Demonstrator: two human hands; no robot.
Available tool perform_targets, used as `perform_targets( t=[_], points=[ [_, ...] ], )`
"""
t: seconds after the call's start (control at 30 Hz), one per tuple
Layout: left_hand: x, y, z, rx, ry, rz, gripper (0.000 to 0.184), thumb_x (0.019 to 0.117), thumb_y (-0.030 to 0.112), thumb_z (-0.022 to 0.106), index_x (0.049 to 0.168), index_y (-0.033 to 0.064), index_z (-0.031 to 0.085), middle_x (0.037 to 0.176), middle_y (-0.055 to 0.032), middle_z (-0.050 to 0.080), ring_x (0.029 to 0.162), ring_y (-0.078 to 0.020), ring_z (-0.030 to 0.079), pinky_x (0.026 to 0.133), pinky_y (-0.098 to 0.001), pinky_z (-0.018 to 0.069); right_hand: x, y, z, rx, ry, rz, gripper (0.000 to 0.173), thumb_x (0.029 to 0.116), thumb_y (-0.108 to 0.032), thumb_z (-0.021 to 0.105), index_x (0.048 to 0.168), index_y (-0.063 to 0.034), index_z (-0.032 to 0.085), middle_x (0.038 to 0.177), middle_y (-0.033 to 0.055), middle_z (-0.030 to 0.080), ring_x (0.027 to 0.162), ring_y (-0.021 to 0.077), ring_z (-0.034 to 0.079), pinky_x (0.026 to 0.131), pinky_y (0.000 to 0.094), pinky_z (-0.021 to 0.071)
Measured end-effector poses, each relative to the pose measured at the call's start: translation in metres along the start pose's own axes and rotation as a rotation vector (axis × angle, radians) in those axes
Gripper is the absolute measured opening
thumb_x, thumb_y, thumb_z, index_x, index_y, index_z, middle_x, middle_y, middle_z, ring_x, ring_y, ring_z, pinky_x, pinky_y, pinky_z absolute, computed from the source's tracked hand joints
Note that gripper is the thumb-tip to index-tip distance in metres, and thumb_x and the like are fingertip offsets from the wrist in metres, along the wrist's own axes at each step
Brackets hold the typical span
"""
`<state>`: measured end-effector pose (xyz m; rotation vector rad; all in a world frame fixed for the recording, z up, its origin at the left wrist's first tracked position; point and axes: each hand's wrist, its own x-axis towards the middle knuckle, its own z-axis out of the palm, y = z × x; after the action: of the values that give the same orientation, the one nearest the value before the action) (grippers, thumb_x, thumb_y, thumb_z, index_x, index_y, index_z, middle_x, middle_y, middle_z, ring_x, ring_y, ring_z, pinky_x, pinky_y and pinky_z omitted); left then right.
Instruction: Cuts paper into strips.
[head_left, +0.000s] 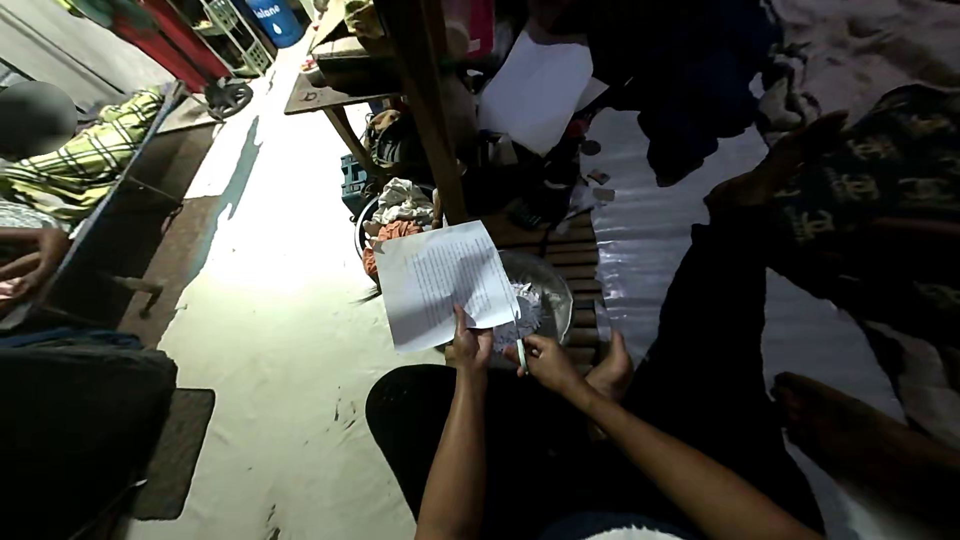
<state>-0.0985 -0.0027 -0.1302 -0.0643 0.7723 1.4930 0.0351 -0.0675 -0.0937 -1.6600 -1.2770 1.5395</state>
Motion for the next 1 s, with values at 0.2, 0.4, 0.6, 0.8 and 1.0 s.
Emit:
perform_targets(
  t=[0.2,0.4,0.6,0.8,1.0],
  points=[
    [0.000,-0.003,0.000,-0.009,0.013,0.010,0.030,0.1130,0.028,0.033,0.130,0.0092,0.048,0.113,-0.0077,0.067,0.104,-0.0178,0.068,0.090,-0.0369,0.0583,-0.001,0.008,0.001,-0.010,0.043,-0.044,0.030,0.0939,-0.023,0.076,0.099,0.0042,0.065,0.079,0.0069,0.064,0.063,0.0079,0.058,0.065,0.0258,0.0521],
    [0.000,-0.003,-0.002,-0.011,0.008,0.018,0.031,0.1131,0.027,0.033,0.131,0.0084,0.048,0.115,-0.0086,0.067,0.106,-0.0192,0.068,0.092,-0.0376,0.0577,-0.002,0.012,0.002,-0.010,0.064,-0.118,0.029,0.0923,-0.020,0.077,0.091,0.0048,0.063,0.077,0.0052,0.058,0.066,0.0060,0.049,0.064,0.0234,0.0435],
    [-0.006,-0.001,-0.001,0.015,-0.034,-0.003,0.031,0.1133,0.029,0.031,0.130,0.0090,0.048,0.112,-0.0074,0.067,0.104,-0.0179,0.068,0.091,-0.0370,0.0583,-0.003,0.008,0.002,0.032,0.042,-0.042,0.029,0.0946,-0.022,0.075,0.097,0.0050,0.064,0.079,0.0063,0.061,0.064,0.0069,0.056,0.064,0.0247,0.0503],
    [-0.010,-0.003,-0.001,0.019,-0.067,0.002,0.030,0.1135,0.027,0.030,0.128,0.0093,0.049,0.110,-0.0067,0.068,0.102,-0.0173,0.069,0.090,-0.0369,0.0587,0.001,0.012,0.002,-0.022,0.055,-0.052,0.033,0.0942,-0.024,0.075,0.102,0.0060,0.065,0.083,0.0099,0.063,0.068,0.0123,0.059,0.069,0.0308,0.0532],
    [-0.011,-0.002,-0.001,0.027,-0.050,-0.002,0.032,0.1133,0.029,0.031,0.129,0.0090,0.049,0.110,-0.0075,0.068,0.102,-0.0180,0.070,0.089,-0.0379,0.0593,-0.001,0.016,0.000,-0.005,0.049,-0.093,0.028,0.0931,-0.019,0.075,0.097,0.0058,0.064,0.080,0.0089,0.062,0.067,0.0108,0.056,0.067,0.0296,0.0508]
  ],
)
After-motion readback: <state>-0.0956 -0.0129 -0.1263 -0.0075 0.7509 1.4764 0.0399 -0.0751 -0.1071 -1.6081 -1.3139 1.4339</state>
